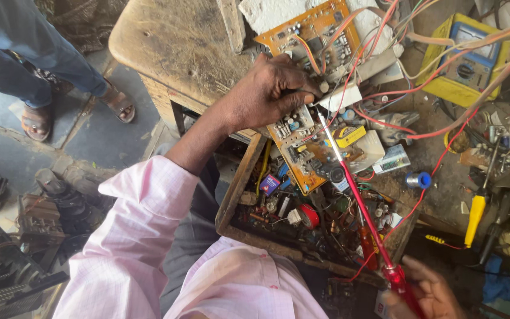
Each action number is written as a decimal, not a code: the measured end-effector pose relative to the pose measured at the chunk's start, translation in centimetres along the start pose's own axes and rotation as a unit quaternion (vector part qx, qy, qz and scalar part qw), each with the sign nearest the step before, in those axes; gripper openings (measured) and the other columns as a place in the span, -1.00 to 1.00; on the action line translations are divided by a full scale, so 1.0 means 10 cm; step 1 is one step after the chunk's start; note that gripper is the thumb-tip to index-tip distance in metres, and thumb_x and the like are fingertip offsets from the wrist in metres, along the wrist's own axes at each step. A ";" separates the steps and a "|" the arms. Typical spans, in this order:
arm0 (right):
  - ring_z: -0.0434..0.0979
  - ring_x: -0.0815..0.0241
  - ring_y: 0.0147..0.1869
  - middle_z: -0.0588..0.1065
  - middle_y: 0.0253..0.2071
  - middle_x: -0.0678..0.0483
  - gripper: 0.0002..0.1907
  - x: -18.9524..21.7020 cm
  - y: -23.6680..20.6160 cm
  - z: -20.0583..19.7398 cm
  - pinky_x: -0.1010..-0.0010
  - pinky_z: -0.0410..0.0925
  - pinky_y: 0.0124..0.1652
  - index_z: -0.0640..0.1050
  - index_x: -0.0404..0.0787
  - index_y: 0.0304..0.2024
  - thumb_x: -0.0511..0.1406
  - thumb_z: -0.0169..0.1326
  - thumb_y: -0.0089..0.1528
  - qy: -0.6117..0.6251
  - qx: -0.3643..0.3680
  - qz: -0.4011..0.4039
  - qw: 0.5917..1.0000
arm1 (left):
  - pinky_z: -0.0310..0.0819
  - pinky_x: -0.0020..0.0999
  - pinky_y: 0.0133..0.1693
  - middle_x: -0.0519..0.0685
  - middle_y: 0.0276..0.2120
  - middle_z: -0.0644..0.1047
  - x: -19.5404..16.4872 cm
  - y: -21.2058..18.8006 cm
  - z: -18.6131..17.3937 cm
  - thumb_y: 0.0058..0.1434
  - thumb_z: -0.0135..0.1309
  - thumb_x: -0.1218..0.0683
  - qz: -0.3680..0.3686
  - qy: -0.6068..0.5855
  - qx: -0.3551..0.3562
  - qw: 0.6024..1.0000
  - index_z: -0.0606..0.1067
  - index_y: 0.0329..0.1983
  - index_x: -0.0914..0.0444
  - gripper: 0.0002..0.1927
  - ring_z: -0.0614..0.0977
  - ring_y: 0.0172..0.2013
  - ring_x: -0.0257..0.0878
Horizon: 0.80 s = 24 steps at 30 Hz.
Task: The person works on a green circuit board, using a soldering iron to heat and adjust components, then uses a multimeter to test connections. They flip the board over, probe different points with the multimeter, and use pliers to trim or adjust wires.
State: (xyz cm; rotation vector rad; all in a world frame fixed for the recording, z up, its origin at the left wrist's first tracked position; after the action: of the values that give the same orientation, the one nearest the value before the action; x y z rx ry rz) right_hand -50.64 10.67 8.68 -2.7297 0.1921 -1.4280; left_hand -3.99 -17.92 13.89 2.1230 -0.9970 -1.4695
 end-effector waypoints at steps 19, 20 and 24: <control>0.57 0.13 -0.25 0.57 -0.22 -0.23 -0.36 0.01 -0.03 0.08 0.37 0.45 -0.30 0.37 -0.42 0.26 -0.37 0.24 0.17 0.017 -0.039 0.048 0.998 | 0.53 -0.19 -0.13 0.00 -0.38 0.62 -0.11 0.08 0.10 0.34 0.25 0.12 -0.018 -0.060 0.017 0.998 0.65 -0.17 0.24 -0.90 0.64 -0.25 -0.14; 0.62 0.18 -0.10 0.56 -0.12 -0.17 -0.25 0.14 -0.04 0.10 0.44 0.51 -0.19 0.32 -0.43 0.24 -0.40 0.32 0.04 -0.001 -0.041 -0.027 0.999 | 0.53 -0.19 -0.13 0.00 -0.37 0.63 -0.12 0.08 0.09 0.34 0.24 0.12 -0.011 -0.059 0.013 0.998 0.65 -0.16 0.25 -0.91 0.64 -0.25 -0.13; 0.57 0.04 -0.37 0.61 -0.23 -0.29 -0.42 -0.18 -0.06 0.00 0.27 0.43 -0.33 0.45 -0.39 0.21 -0.43 0.29 0.16 -0.127 -0.095 0.161 0.974 | 0.53 -0.19 -0.10 -0.01 -0.36 0.64 -0.12 0.07 0.08 0.32 0.26 0.12 -0.007 -0.048 0.006 0.999 0.65 -0.19 0.24 -0.91 0.64 -0.24 -0.12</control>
State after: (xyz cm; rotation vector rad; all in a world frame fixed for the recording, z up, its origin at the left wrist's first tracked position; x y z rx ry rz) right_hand -51.60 11.54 7.34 -2.8222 0.7528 -1.0138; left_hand -5.19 -17.48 14.85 2.0883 -1.0281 -1.5909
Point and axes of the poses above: each hand's wrist, its own y-axis towards the middle knuckle, its own z-axis out of the palm, x = y × z, the point moved 8 cm from there along y, towards the middle knuckle
